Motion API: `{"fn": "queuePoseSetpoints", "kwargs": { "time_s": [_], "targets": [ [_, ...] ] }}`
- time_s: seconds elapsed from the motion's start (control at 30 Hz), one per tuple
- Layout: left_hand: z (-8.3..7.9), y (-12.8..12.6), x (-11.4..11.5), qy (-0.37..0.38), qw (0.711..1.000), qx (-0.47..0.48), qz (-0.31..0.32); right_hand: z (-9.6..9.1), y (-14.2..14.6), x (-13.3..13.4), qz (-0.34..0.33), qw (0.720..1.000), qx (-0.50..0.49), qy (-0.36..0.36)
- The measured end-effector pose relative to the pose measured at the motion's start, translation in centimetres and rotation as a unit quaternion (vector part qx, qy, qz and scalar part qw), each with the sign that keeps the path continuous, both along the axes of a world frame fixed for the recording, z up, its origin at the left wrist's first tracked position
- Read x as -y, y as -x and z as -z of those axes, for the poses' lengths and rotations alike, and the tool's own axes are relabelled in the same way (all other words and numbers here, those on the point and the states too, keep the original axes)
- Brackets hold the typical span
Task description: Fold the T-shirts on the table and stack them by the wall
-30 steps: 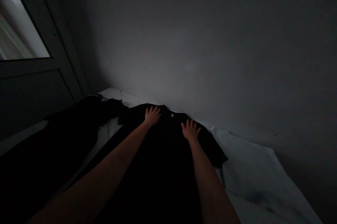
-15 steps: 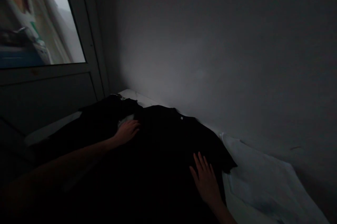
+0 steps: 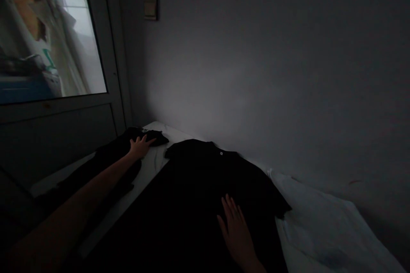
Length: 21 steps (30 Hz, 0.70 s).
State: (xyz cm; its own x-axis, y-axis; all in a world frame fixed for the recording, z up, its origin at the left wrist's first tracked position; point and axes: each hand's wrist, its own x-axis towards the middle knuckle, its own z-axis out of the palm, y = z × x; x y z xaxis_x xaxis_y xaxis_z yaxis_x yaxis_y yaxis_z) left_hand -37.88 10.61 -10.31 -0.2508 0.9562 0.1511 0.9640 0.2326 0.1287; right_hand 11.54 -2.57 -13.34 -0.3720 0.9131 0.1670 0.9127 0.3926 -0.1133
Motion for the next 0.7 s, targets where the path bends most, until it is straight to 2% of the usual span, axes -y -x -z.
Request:
{"fn": "queuePoseSetpoints", "kwargs": {
  "time_s": [0.17, 0.3, 0.37, 0.47, 0.6, 0.7],
  "targets": [
    [-0.5, 0.5, -1.2, 0.002, 1.000, 0.001, -0.022, -0.3, 0.1, 0.2, 0.009, 1.000, 0.001, -0.009],
    [-1.1, -1.6, -1.4, -0.011, 0.999, -0.014, -0.028, 0.0, 0.2, 0.1, 0.008, 1.000, 0.005, -0.010],
    [-1.6, -3.1, -2.0, -0.037, 0.999, 0.019, -0.019, 0.0, 0.3, 0.1, 0.012, 1.000, 0.007, -0.013],
    [-2.2, -5.5, -4.2, -0.026, 0.994, 0.105, 0.034, -0.2, 0.5, 0.2, 0.018, 1.000, 0.004, -0.014],
    [-2.7, -8.0, -8.3, 0.068, 0.978, 0.174, 0.090, -0.3, 0.4, 0.5, 0.021, 1.000, 0.001, -0.010],
    [-3.1, -8.7, -10.8, 0.118, 0.963, 0.215, 0.115, -0.4, 0.2, 0.5, 0.026, 1.000, 0.004, -0.016]
  ]
}}
